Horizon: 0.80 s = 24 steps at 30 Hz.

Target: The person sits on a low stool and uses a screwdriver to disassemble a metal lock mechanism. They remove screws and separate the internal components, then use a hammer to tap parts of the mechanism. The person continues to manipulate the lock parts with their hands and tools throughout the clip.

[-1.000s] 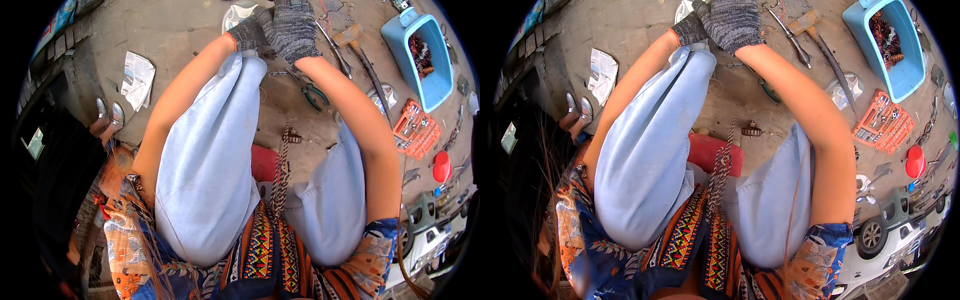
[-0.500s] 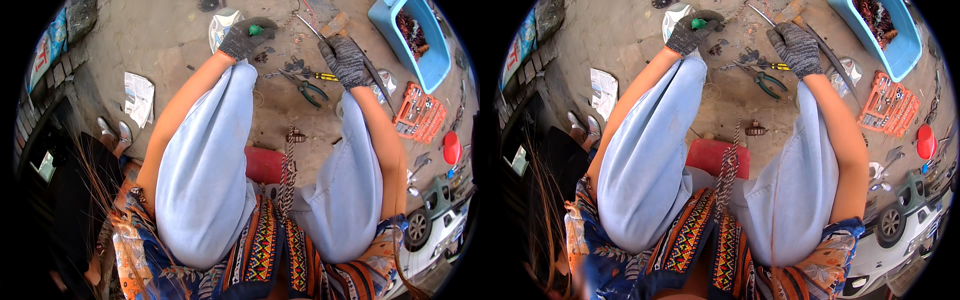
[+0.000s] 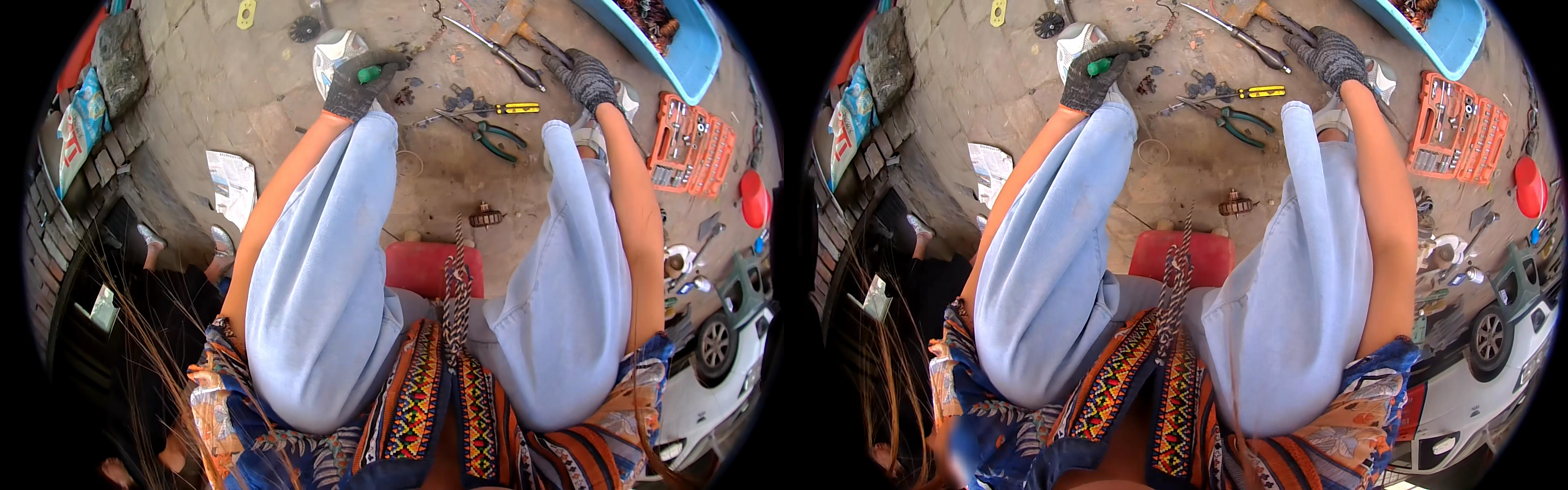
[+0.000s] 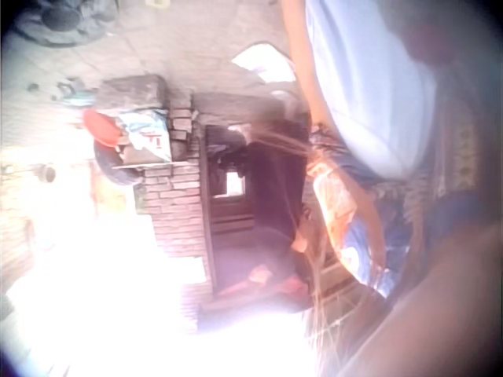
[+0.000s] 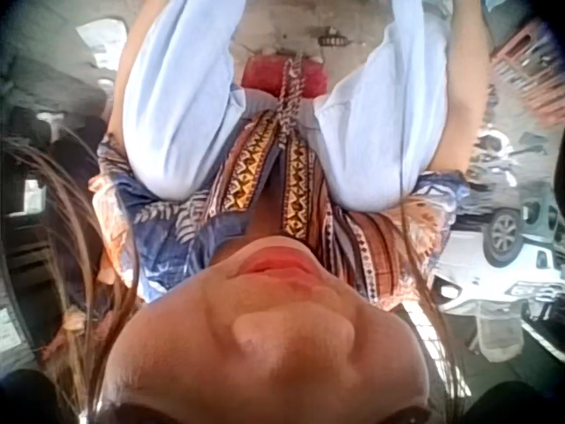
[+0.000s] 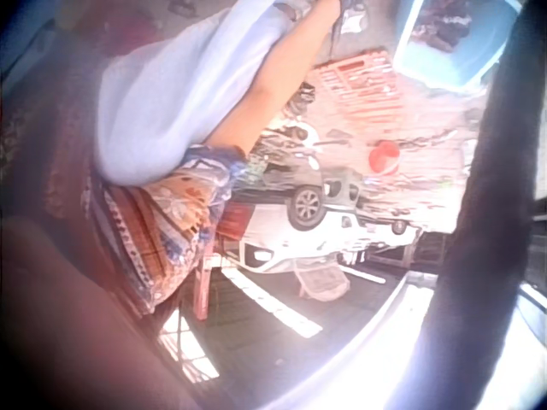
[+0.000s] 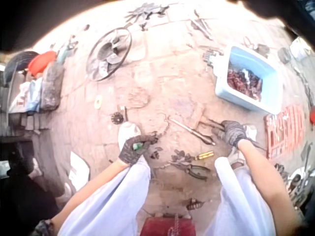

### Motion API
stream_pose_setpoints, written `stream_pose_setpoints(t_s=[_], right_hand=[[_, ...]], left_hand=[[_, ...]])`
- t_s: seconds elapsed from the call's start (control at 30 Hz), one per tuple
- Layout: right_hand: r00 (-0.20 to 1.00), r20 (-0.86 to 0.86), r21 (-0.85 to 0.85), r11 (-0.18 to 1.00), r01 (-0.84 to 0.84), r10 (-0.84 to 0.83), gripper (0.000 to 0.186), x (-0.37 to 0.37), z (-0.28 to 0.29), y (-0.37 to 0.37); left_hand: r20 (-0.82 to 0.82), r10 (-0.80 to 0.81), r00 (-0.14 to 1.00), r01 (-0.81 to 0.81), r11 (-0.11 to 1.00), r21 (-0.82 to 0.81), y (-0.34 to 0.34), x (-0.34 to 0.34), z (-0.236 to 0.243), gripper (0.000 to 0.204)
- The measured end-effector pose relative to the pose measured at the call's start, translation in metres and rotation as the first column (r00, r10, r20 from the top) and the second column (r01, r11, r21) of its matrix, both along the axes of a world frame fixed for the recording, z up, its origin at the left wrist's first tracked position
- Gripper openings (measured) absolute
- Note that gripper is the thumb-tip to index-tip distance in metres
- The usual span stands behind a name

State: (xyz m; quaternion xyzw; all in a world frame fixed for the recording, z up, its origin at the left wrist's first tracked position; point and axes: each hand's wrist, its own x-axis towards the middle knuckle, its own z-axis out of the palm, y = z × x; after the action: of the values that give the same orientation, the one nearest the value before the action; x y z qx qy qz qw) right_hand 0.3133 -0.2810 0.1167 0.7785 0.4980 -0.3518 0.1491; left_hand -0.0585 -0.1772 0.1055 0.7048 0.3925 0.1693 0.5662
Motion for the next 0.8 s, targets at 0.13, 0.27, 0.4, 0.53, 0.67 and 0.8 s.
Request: stream_pose_setpoints(t_s=[0.13, 0.27, 0.4, 0.53, 0.67, 0.8], right_hand=[[0.999, 0.032, -0.019, 0.999, 0.037, -0.037, 0.066, -0.010, 0.020, 0.002], [0.999, 0.001, 0.147, 0.988, 0.049, -0.050, 0.076, -0.011, 0.040, -0.011], [0.913, -0.397, 0.231, 0.952, 0.202, -0.097, 0.064, -0.044, 0.073, -0.022], [0.930, -0.362, 0.223, 0.974, 0.027, 0.057, 0.054, -0.095, 0.133, -0.004], [0.785, -0.544, 0.311, 0.940, -0.139, 0.296, 0.053, -0.119, 0.150, 0.002], [0.763, -0.448, 0.322, 0.880, -0.348, 0.466, 0.054, -0.129, 0.131, -0.001]], left_hand=[[-0.009, -0.062, 0.998, 0.062, 0.998, -0.016, -0.003, 0.005, 0.011, 0.019], [0.004, -0.158, 0.987, 0.158, 0.985, -0.064, -0.004, 0.007, 0.011, 0.022], [-0.049, -0.279, 0.959, 0.281, 0.957, 0.067, -0.001, -0.006, 0.000, 0.025], [-0.062, -0.285, 0.956, 0.288, 0.956, 0.050, -0.002, -0.007, -0.007, 0.027], [-0.066, -0.353, 0.933, 0.359, 0.913, 0.194, 0.000, -0.009, -0.011, 0.034], [-0.146, -0.391, 0.908, 0.406, 0.910, 0.088, 0.002, -0.001, 0.000, 0.035]])
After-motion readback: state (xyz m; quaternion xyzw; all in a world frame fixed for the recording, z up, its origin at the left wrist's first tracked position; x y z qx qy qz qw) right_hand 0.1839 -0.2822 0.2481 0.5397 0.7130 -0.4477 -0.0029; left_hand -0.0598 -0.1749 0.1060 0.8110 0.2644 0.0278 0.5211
